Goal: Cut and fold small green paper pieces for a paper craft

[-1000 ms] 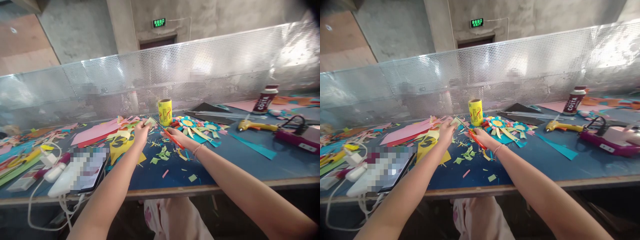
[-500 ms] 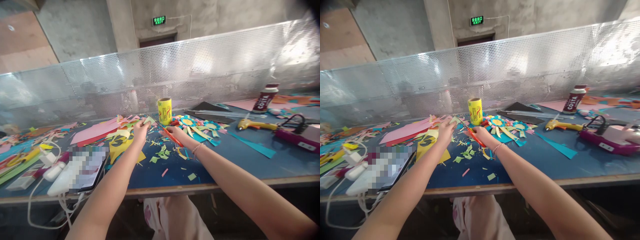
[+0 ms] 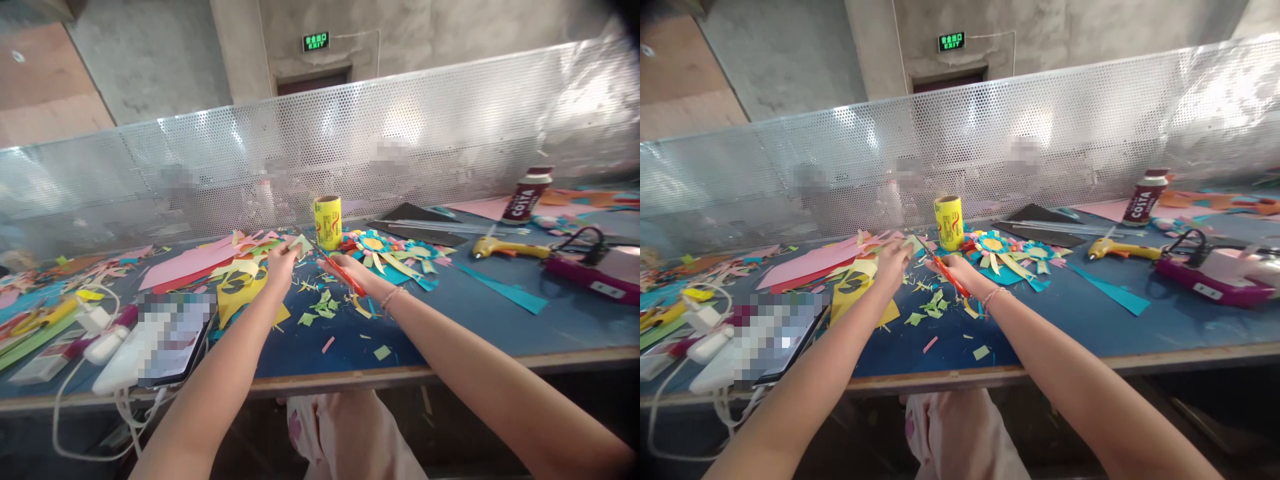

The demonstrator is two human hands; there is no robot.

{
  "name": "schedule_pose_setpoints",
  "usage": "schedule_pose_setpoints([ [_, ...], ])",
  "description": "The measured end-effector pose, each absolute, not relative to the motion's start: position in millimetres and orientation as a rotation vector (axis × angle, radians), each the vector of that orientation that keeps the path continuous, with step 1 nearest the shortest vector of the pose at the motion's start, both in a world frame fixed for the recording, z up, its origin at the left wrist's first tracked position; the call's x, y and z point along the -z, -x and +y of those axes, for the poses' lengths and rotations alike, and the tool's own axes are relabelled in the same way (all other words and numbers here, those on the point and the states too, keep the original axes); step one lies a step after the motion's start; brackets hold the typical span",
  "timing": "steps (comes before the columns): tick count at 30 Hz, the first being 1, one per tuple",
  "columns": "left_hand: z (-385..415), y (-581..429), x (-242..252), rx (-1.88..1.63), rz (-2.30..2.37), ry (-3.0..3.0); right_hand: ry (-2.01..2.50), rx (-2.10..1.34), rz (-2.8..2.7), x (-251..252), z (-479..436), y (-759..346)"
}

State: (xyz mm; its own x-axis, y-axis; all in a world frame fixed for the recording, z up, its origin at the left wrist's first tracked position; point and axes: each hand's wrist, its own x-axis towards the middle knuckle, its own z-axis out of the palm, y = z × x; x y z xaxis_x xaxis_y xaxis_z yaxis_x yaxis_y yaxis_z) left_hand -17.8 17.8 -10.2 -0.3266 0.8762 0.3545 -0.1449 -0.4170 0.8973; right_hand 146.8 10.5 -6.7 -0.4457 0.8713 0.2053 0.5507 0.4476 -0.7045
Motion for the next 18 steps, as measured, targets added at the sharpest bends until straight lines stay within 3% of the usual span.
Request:
schedule_pose_setpoints([
  [18,18.3,18.3,10.4,-1.824,1.035,-1.162,1.353,-0.603,-2.057,3.5,10.4,-143.8],
])
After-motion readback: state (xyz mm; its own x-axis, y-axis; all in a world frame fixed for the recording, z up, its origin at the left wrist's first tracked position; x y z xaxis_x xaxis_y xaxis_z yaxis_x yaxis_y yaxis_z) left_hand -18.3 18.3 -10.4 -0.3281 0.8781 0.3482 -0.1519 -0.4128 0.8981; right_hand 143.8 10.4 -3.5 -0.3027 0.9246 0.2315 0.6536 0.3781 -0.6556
